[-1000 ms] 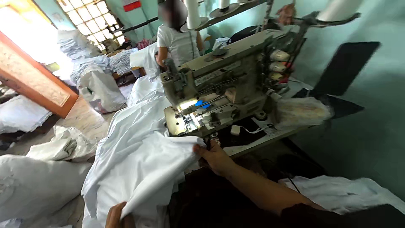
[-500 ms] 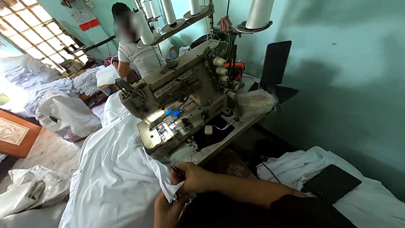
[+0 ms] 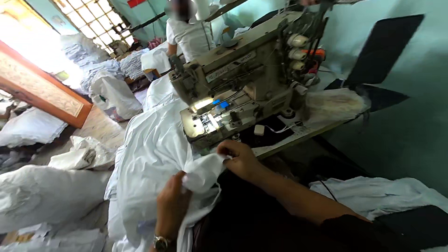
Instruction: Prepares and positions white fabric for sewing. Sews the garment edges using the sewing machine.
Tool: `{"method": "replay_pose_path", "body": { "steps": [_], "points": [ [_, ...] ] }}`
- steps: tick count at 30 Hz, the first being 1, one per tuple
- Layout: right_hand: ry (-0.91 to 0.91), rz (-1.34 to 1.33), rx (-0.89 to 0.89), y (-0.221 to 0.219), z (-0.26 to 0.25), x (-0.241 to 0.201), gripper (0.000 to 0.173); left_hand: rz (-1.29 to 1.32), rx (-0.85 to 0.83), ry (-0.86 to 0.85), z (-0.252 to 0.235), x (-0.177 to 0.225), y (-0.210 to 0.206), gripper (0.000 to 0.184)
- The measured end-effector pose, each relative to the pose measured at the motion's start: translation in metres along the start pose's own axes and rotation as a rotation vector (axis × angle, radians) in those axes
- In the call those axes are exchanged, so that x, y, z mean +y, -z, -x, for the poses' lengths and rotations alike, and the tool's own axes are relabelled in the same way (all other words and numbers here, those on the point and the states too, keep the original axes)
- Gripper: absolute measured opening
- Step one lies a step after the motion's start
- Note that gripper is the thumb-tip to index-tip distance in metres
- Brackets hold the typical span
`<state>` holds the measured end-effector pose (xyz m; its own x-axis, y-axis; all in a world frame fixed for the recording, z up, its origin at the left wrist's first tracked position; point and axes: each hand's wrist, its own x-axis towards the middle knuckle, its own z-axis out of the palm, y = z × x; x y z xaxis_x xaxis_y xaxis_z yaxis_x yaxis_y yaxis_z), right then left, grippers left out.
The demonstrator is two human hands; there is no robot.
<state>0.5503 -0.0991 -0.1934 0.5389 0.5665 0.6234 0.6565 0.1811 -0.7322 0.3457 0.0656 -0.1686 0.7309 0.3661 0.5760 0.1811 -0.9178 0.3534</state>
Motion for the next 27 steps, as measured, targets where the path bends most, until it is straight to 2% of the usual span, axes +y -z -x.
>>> {"method": "replay_pose_path", "body": {
  "steps": [2,4,5,7,8,11,13,16,18,19,21,23,24,27],
  "points": [
    [0.158,0.221,0.124,0.013,-0.005,0.007,0.014,-0.205,0.234,-0.020,-0.009,-0.010,0.030,0.029],
    [0.226,0.289,0.192,0.019,-0.009,0.007,0.011,-0.322,0.461,-0.079,-0.018,-0.010,0.053,0.029],
    [0.236,0.292,0.184,0.018,-0.007,0.004,0.010,-0.357,0.455,-0.096,-0.017,-0.005,0.057,0.034],
    [0.236,0.266,0.105,0.014,-0.002,0.004,0.010,-0.382,0.316,-0.087,-0.012,-0.001,0.047,0.046],
    [0.224,0.246,0.079,0.013,0.000,0.007,0.011,-0.369,0.268,-0.094,-0.009,-0.005,0.041,0.045],
    [0.087,0.170,0.093,0.018,-0.002,0.015,0.012,-0.274,0.281,-0.128,-0.004,-0.015,0.043,0.025],
    [-0.108,0.005,0.031,0.020,0.001,0.009,0.011,-0.089,0.254,-0.087,0.002,-0.013,0.051,0.020],
    [-0.364,-0.430,-0.160,0.025,-0.002,0.000,0.013,0.392,0.094,0.041,0.007,-0.013,0.064,0.023],
    [-0.454,-0.623,-0.266,0.029,-0.003,0.002,0.013,0.744,0.003,0.179,0.007,-0.014,0.072,0.023],
    [-0.479,-0.660,-0.282,0.029,-0.003,0.003,0.014,0.826,0.000,0.250,0.007,-0.015,0.074,0.021],
    [-0.457,-0.662,-0.262,0.026,0.000,0.007,0.016,0.817,0.025,0.292,0.008,-0.017,0.077,0.020],
    [-0.310,-0.592,-0.287,0.024,0.003,0.011,0.017,0.739,0.008,0.197,0.009,-0.023,0.080,0.024],
    [-0.219,-0.512,-0.322,0.024,0.004,0.012,0.017,0.696,-0.023,0.137,0.011,-0.026,0.082,0.025],
    [-0.045,-0.222,-0.367,0.022,0.003,0.010,0.034,0.438,-0.028,0.070,0.014,-0.025,0.080,0.018]
  ]
}}
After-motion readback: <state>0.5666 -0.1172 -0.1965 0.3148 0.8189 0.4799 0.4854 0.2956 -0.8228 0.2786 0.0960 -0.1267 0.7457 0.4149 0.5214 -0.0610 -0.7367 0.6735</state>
